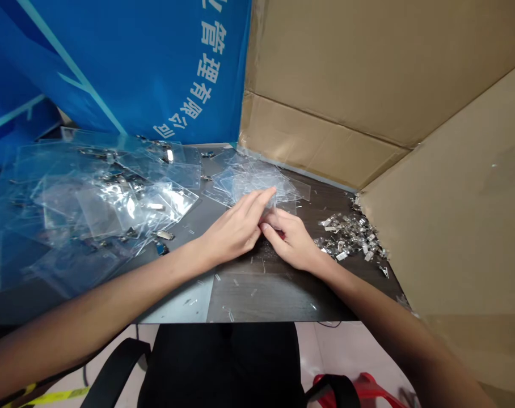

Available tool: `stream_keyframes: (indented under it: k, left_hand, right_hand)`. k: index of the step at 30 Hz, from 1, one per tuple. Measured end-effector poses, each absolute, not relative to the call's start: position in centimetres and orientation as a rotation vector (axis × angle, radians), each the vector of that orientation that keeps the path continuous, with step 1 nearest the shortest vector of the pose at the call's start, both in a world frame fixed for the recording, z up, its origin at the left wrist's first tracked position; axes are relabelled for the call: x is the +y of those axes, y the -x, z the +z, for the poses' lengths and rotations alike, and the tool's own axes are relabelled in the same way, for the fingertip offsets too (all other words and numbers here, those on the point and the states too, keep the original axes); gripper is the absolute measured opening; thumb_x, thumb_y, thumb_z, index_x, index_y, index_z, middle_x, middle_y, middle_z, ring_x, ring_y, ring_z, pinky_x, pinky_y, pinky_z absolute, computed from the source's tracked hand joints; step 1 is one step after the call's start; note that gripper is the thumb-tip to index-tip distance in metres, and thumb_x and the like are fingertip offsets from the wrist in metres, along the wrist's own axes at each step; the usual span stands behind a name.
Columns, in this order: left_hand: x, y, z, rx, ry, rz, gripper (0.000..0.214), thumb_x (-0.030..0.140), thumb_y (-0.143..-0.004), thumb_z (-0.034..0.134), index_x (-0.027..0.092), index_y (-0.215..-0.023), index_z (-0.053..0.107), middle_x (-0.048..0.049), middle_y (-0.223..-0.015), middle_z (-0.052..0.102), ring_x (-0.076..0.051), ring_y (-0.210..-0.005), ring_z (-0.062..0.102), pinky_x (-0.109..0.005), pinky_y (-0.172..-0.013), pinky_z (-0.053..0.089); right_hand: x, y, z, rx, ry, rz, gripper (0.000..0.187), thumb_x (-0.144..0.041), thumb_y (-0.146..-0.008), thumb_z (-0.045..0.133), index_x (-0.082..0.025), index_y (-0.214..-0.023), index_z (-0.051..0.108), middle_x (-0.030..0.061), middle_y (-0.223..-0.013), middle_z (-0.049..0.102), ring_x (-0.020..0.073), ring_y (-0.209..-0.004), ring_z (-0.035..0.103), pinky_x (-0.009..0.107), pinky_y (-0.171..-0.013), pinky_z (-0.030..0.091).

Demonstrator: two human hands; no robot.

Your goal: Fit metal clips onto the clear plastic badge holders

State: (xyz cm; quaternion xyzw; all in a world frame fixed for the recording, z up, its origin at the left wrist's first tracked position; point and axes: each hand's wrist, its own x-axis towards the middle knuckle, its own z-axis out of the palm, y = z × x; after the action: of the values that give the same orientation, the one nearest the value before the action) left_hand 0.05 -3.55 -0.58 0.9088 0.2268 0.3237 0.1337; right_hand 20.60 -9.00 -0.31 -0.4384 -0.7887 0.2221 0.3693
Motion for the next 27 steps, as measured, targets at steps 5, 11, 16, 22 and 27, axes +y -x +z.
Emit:
stream_keyframes:
  k: [5,11,16,22,27]
  left_hand:
    - [-2.8,0.5,-0.1,0.806,-2.460,1.031,0.071,0.004,-0.102,0.045,0.014,-0.170,0.030,-0.0226,-0.149,0.065,-0.031,-0.135,0.069,-0.049,-0.114,0.062]
    - [-2.0,0.6,0.0,0.884,-2.283,1.083,0.056,0.014,-0.108,0.048,0.011,-0.163,0.041,-0.0211,-0.140,0.070,-0.028,-0.125,0.073,-0.049,-0.114,0.061]
    - [-2.4,0.2,0.2,0.921,-2.117,1.049,0.051,0.015,-0.104,0.054,0.014,-0.155,0.048,-0.0160,-0.126,0.073,-0.025,-0.112,0.073,-0.043,-0.100,0.063]
    - [-2.1,0.1,0.8,1.029,-1.831,1.025,0.040,0.018,-0.099,0.060,0.016,-0.139,0.056,-0.0106,-0.114,0.070,-0.024,-0.105,0.072,-0.035,-0.082,0.059]
    - [-1.8,0.1,1.0,1.069,-1.754,1.025,0.034,0.019,-0.095,0.064,0.017,-0.129,0.059,-0.0064,-0.104,0.067,-0.021,-0.095,0.068,-0.032,-0.076,0.053]
  right_hand:
    - [-8.4,-20.5,-0.5,-1.690,1.041,0.940,0.022,-0.030,-0.101,0.067,-0.025,-0.121,0.076,0.0055,-0.107,0.070,0.0208,-0.093,0.066,0.037,-0.086,0.058]
    - [-7.3,-20.7,-1.0,-1.236,0.907,1.259,0.052,-0.049,-0.091,0.090,-0.028,-0.135,0.071,0.0023,-0.103,0.075,0.0166,-0.081,0.069,0.034,-0.083,0.062]
    - [-7.4,-20.4,-0.9,-1.136,0.910,1.366,0.050,-0.056,-0.083,0.098,-0.026,-0.116,0.075,0.0032,-0.098,0.082,0.0203,-0.089,0.078,0.039,-0.096,0.065]
    - [-7.4,-20.3,-0.8,-1.231,0.979,1.156,0.040,-0.062,-0.088,0.092,-0.027,-0.102,0.079,0.0052,-0.104,0.085,0.0231,-0.102,0.077,0.043,-0.106,0.061]
    - [-7.1,-20.6,-0.9,-1.252,1.039,1.030,0.040,-0.064,-0.089,0.091,-0.027,-0.101,0.081,0.0010,-0.095,0.074,0.0157,-0.077,0.064,0.034,-0.078,0.059]
